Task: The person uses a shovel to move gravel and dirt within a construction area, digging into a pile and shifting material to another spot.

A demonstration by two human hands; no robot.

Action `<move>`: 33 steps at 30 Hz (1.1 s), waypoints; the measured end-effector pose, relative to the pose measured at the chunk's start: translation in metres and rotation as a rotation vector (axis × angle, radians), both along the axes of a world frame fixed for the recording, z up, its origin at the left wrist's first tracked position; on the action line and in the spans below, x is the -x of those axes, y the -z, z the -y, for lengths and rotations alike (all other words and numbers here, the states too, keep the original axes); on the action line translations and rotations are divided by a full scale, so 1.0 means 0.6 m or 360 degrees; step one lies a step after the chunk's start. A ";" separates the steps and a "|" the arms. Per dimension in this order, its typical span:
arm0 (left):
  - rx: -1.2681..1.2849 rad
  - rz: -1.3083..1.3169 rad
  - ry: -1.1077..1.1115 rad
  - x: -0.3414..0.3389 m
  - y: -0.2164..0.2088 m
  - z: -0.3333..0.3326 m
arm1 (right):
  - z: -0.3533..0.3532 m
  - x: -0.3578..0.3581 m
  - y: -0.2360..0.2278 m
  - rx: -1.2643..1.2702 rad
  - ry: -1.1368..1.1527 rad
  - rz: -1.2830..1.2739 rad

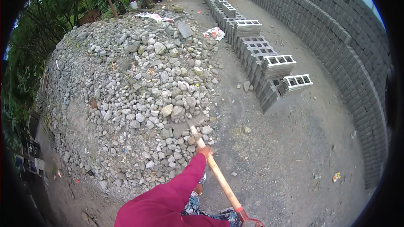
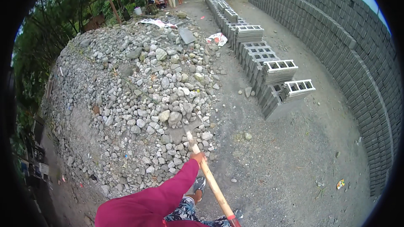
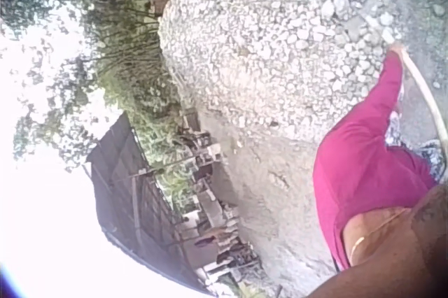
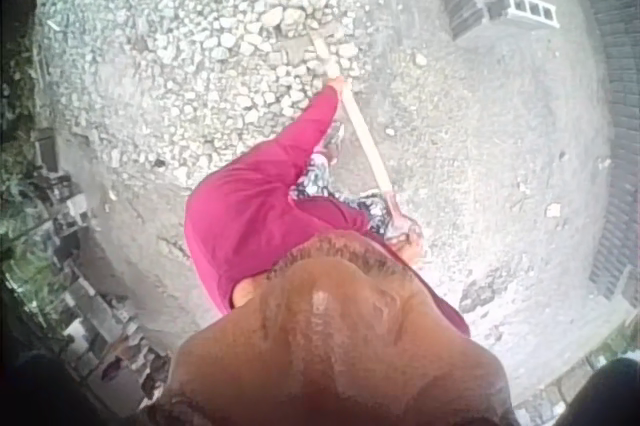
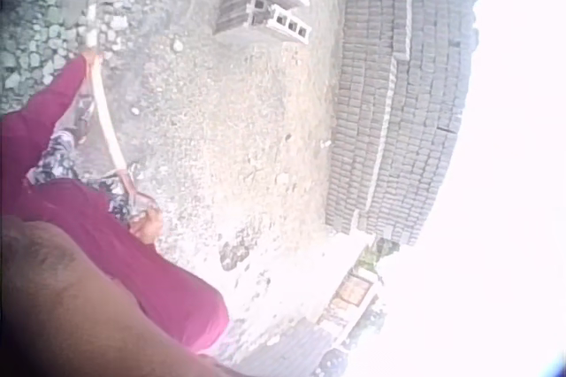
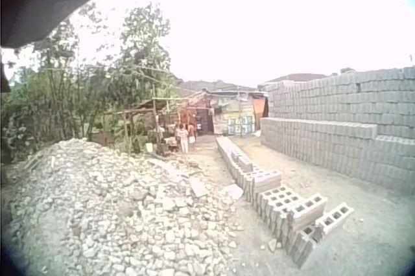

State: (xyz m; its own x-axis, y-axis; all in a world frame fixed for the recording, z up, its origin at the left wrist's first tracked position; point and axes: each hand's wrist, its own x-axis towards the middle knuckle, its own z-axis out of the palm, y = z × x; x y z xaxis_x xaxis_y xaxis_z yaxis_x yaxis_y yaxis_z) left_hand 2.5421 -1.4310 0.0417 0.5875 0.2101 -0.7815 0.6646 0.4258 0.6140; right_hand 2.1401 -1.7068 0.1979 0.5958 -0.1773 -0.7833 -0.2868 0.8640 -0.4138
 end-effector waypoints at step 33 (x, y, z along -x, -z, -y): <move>0.0237 -0.0502 -0.0551 0.901 0.064 0.111 | 0.272 0.640 -0.014 0.1011 -0.0357 -0.0757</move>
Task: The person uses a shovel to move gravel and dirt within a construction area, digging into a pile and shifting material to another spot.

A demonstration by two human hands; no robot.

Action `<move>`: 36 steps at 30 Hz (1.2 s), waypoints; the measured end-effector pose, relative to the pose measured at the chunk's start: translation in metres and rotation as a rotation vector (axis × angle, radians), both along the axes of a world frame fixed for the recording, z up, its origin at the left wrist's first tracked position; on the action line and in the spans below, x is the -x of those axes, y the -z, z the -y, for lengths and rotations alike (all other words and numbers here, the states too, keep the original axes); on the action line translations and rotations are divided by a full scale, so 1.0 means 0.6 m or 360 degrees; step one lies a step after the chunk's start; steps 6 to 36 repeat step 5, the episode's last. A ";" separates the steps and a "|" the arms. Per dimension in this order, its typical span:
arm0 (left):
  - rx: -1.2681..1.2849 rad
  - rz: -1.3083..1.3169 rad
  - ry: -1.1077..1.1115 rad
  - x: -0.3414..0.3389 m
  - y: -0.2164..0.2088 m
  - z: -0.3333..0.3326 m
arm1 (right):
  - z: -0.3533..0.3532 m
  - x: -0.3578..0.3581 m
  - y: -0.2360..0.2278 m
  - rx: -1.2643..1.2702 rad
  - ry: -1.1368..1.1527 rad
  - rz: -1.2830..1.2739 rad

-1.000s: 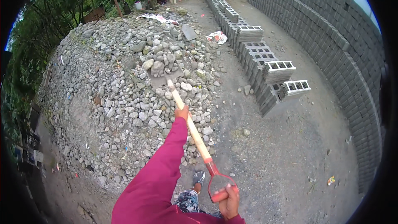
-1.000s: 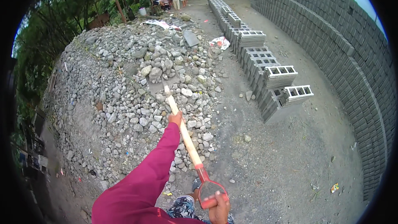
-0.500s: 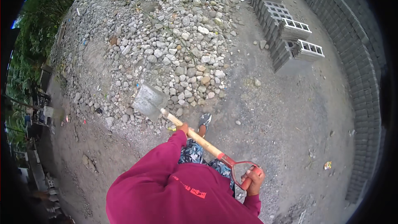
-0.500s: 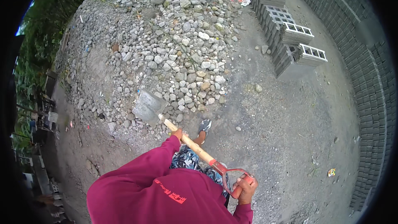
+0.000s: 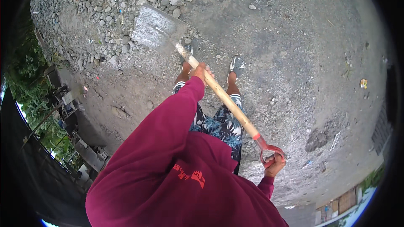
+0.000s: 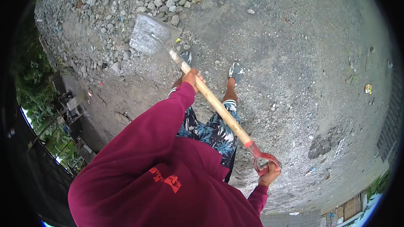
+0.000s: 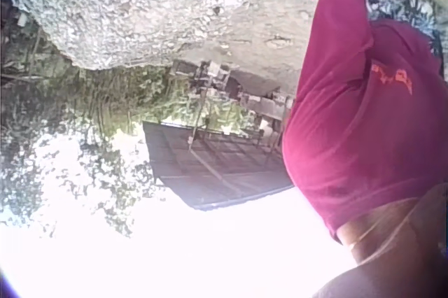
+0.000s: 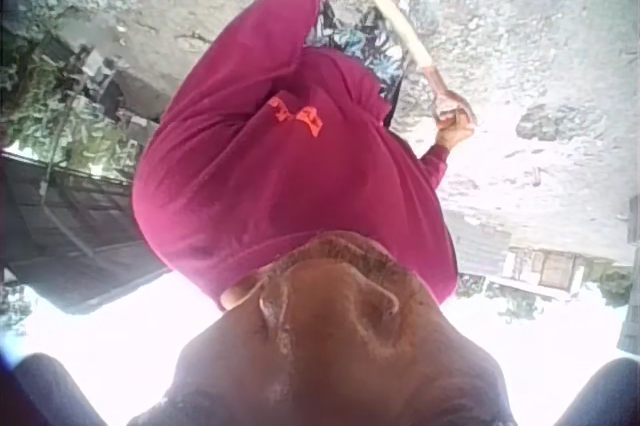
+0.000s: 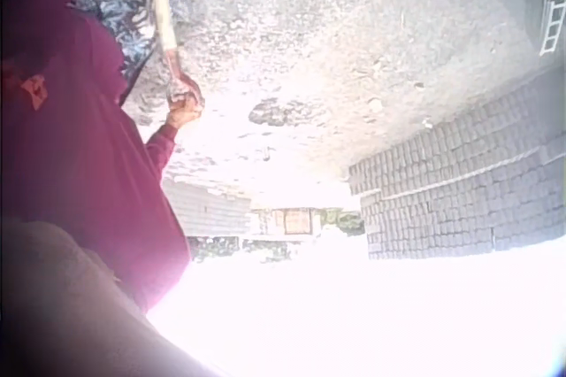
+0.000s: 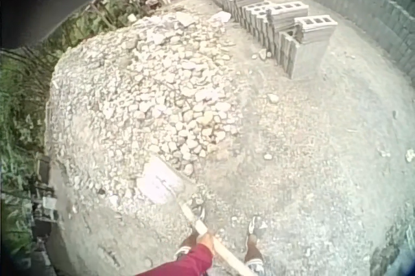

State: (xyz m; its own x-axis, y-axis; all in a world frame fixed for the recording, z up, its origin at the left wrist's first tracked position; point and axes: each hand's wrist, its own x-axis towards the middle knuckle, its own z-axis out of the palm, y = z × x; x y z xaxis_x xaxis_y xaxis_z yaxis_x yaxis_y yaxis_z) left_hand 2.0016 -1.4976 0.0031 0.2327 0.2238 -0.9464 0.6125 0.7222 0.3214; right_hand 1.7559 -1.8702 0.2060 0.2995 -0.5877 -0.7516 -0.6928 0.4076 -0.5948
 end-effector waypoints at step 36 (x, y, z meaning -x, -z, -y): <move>0.0523 -0.0383 0.0089 0.098 0.194 0.192 | 0.050 0.012 -0.027 0.0338 -0.0044 -0.0300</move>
